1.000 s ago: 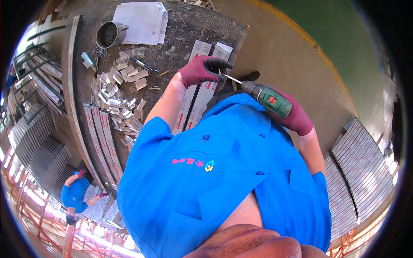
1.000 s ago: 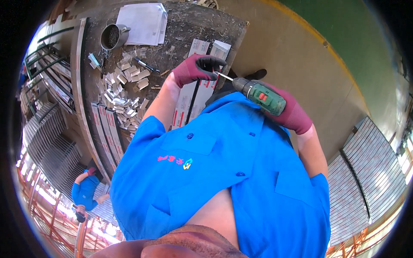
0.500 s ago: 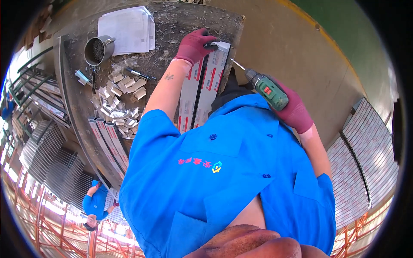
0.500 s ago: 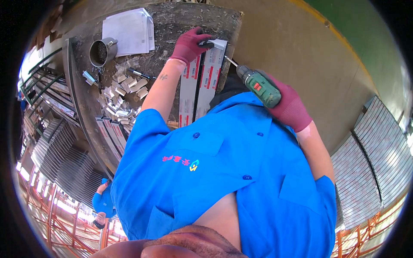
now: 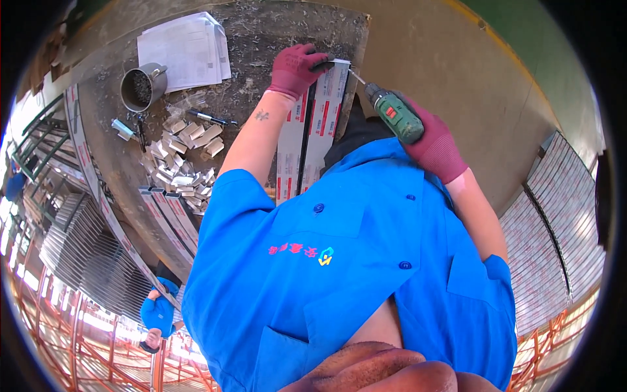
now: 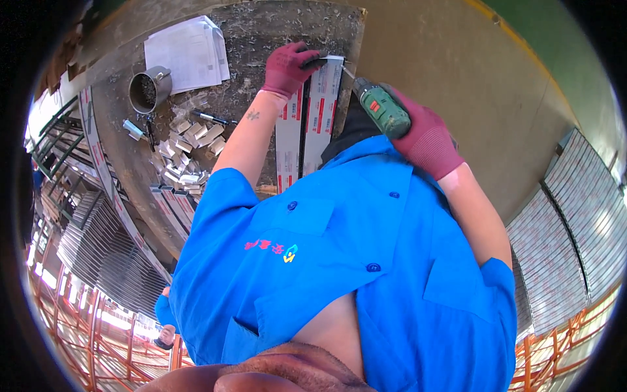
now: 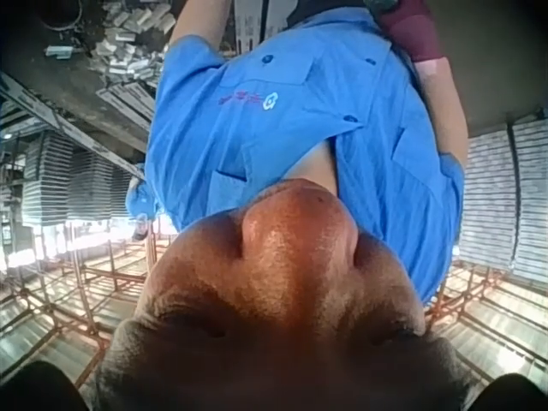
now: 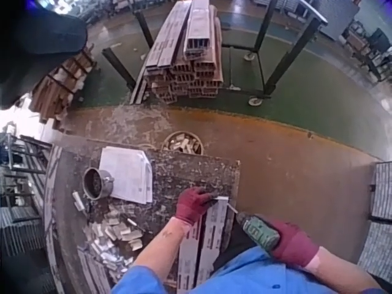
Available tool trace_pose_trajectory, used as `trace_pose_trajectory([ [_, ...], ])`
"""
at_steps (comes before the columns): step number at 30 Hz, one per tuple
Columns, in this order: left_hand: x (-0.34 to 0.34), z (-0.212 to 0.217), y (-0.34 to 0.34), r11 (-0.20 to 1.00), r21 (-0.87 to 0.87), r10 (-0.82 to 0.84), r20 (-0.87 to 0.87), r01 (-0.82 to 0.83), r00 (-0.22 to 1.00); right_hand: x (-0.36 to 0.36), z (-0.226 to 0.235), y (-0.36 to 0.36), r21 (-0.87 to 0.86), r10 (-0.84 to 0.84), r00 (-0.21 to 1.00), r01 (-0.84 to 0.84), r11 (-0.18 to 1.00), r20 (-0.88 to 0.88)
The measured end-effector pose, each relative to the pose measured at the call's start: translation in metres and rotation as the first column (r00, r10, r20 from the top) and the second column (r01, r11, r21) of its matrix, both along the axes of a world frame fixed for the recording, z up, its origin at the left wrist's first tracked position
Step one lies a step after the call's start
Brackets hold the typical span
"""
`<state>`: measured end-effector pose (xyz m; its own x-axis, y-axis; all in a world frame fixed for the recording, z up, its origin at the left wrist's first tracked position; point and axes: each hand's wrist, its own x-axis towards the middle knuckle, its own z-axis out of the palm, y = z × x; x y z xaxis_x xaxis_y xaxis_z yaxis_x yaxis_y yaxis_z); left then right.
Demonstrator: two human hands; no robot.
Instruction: Assembling metal profiles by drilling screws into the ends using an electric drill.
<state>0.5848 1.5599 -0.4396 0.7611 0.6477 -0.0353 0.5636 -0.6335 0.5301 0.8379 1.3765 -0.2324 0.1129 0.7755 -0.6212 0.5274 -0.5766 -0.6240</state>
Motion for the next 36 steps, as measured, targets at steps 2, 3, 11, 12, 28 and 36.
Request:
trace_pose_trajectory([
  [2,0.001,0.001,0.001,0.999,0.033,-0.008,0.034,0.007,0.999,0.0,-0.008,0.0,0.007,-0.002,1.0,0.002,1.0,0.007],
  [3,0.0,-0.001,0.002,1.0,0.001,-0.023,0.03,0.023,0.999,0.0,-0.012,0.0,0.02,-0.003,1.0,0.003,1.0,0.013],
  [11,0.003,0.0,0.006,0.997,-0.044,-0.07,-0.018,0.069,0.997,-0.002,-0.021,0.009,0.004,-0.01,1.0,0.01,1.0,0.02],
  [12,0.002,-0.002,0.006,0.997,-0.039,-0.065,-0.008,0.064,0.998,-0.003,-0.021,0.01,-0.011,-0.003,1.0,0.004,1.0,0.028],
  [28,0.002,0.002,0.008,0.995,-0.057,-0.08,-0.054,0.077,0.995,-0.002,-0.016,0.021,-0.051,0.016,0.999,-0.014,0.999,0.028],
  [36,0.001,-0.001,0.008,0.993,-0.061,-0.099,-0.027,0.097,0.995,-0.002,-0.015,0.024,-0.035,0.032,0.999,-0.03,0.999,0.042],
])
